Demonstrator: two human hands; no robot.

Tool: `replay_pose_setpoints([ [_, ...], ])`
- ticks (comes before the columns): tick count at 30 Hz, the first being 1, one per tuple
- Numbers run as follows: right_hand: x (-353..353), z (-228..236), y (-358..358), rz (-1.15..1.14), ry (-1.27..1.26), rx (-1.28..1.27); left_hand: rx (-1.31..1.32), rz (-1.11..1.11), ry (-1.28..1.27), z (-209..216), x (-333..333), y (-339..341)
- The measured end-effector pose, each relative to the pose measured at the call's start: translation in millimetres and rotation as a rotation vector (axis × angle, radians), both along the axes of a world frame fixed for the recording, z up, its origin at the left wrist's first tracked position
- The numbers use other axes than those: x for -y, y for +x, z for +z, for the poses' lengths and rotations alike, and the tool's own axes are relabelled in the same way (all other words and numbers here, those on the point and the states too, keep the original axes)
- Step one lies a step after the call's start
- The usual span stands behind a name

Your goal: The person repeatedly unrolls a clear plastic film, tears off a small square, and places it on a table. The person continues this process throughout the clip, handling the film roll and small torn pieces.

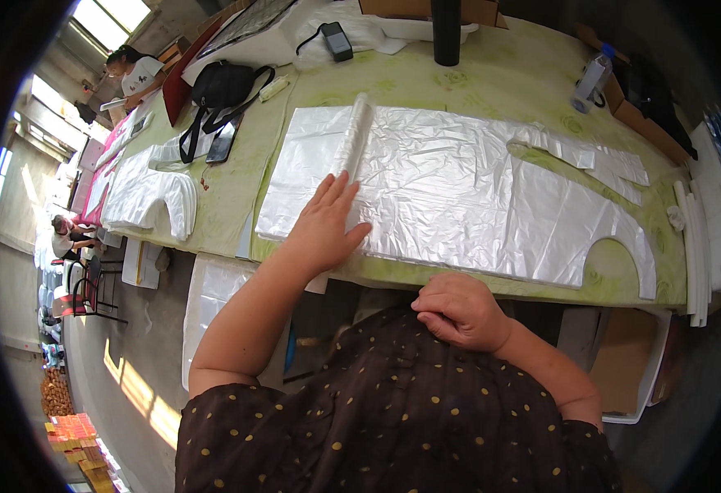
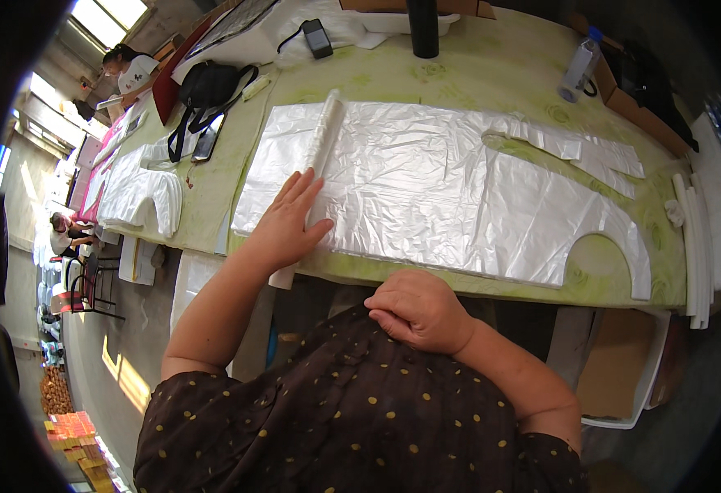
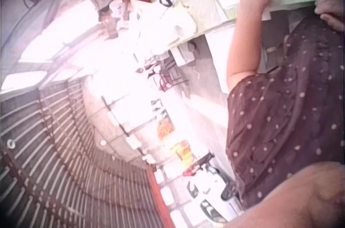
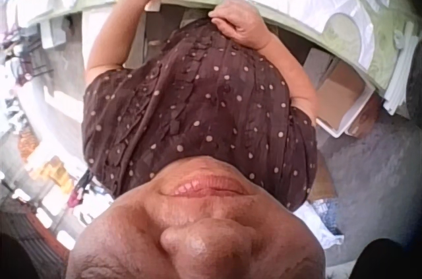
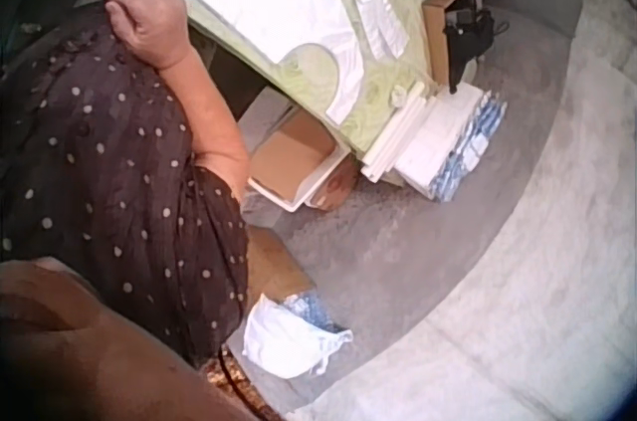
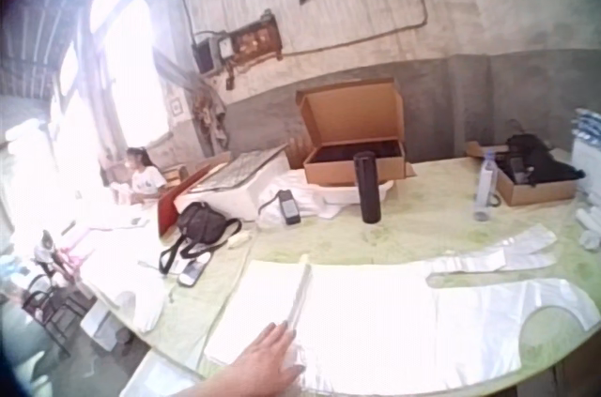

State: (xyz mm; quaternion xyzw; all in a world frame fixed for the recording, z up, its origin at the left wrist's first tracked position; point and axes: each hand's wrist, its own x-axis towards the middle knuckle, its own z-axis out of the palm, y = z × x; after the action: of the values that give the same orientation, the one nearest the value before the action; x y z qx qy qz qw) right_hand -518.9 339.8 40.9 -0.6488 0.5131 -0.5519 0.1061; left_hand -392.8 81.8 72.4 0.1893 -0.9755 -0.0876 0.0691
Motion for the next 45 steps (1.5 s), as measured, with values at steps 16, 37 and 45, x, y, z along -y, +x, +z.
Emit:
replay_pose_setpoints([
  [16,-30.4,-16.3,-10.7,-0.19,0.06,0.061,0.144,0.609,-0.125,-9.4,87.9,-35.1],
  [37,-19.5,-12.1,-1.7,-0.169,0.098,-0.024,-0.048,0.415,0.166,-31.5,111.7,-21.5],
  [45,-20.2,-15.2,2.0,-0.22,0.135,-0.015,-0.238,0.505,0.488,-33.8,120.5,-15.1],
])
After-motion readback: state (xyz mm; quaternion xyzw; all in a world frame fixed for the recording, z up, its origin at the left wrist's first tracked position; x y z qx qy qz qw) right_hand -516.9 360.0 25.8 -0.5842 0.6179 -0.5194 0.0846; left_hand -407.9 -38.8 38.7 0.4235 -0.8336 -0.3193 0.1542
